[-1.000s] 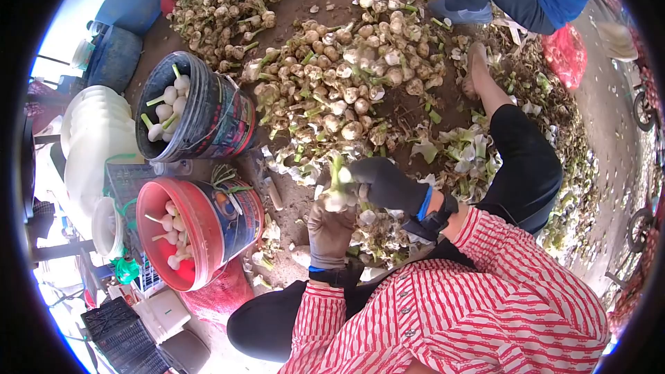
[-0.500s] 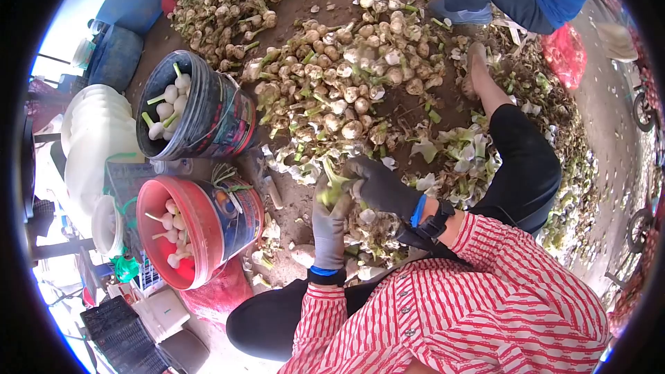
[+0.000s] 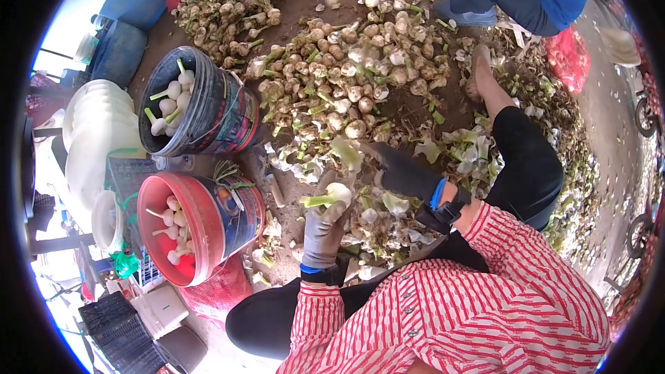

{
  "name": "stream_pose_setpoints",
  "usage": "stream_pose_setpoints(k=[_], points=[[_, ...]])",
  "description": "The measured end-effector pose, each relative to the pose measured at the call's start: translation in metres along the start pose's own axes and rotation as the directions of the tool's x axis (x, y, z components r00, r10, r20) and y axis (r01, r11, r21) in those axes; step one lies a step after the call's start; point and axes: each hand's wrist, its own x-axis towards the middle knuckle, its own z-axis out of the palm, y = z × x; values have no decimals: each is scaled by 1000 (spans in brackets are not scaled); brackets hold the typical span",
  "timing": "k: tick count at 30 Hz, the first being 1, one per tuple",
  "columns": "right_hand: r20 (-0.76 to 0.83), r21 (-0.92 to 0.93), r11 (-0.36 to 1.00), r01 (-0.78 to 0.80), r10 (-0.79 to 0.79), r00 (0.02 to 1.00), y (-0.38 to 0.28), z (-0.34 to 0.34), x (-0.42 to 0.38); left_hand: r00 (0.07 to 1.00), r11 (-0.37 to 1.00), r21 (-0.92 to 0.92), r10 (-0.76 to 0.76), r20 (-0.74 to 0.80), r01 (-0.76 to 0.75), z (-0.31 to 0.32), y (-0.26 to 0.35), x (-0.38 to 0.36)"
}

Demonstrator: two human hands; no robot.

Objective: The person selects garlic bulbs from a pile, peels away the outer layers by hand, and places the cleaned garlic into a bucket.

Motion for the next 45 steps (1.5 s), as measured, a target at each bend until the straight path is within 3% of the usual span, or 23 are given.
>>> stream_pose_setpoints(k=[1,3,4,7,9,11,12,14,15,17,18,19,22,25,26,30,32,34,37,38,41,44,45], points=[[-1,1,1000,-4,4,1000,-3,0,2,999,995,98,-33,6,32,-1,1,2],[176,335,932,140,-208,962,-4,-4,7,1000,981,194,-3,-15,5,3,0,4],[289,154,973,170,-209,934,-5,-6,11,1000,945,328,-22,20,14,2,1,5],[368,140,940,312,-342,864,-20,-6,16,995,817,577,-68,75,12,-1,9,6],[410,175,963,205,-261,874,-18,-4,18,976,838,535,-195,101,112,-5,12,5],[545,324,941,-94,-105,832,-12,-1,19,969,802,593,-198,147,74,-31,-1,11],[544,325,941,-96,-103,833,-12,2,17,966,783,622,-170,197,11,-32,0,11],[388,636,749,-183,-105,916,-17,13,11,959,962,267,-132,250,63,-21,5,5],[333,726,661,-191,-95,938,-19,16,9,959,961,267,-134,250,65,-16,5,6],[272,517,807,-285,161,949,-24,17,9,980,979,203,-28,196,-13,-11,3,8],[363,437,806,-399,248,898,-23,13,8,963,973,228,-40,267,-22,-25,0,11],[365,438,805,-399,247,898,-27,9,9,963,973,229,-40,265,-22,-33,1,12],[358,268,944,194,-284,889,-28,2,13,951,956,285,-151,270,70,-26,1,8],[432,330,928,175,-313,846,-31,-4,20,943,975,216,-124,308,58,-11,1,0],[432,330,927,177,-315,845,-30,-3,20,903,916,400,-183,388,14,-41,-6,9],[318,305,952,9,-111,941,-29,9,17,968,989,82,-136,209,122,-15,4,9],[126,222,975,-13,-15,992,-29,17,11,988,983,156,-112,107,95,-10,5,8],[132,291,954,-69,31,991,-29,24,6,993,951,285,-117,-28,120,-15,3,8],[95,357,927,-115,86,992,-12,34,4,998,994,105,-5,58,-2,-16,-7,11],[89,565,803,-188,166,982,8,37,7,991,999,-6,49,124,-48,-14,-8,12],[35,824,534,-189,285,958,13,27,10,994,994,-76,81,69,-76,0,0,6],[71,516,833,-201,192,979,-11,19,15,994,995,-2,101,31,-101,-3,-1,7],[68,516,833,-201,194,979,-10,19,12,993,991,68,117,10,-117,-2,-1,8]])
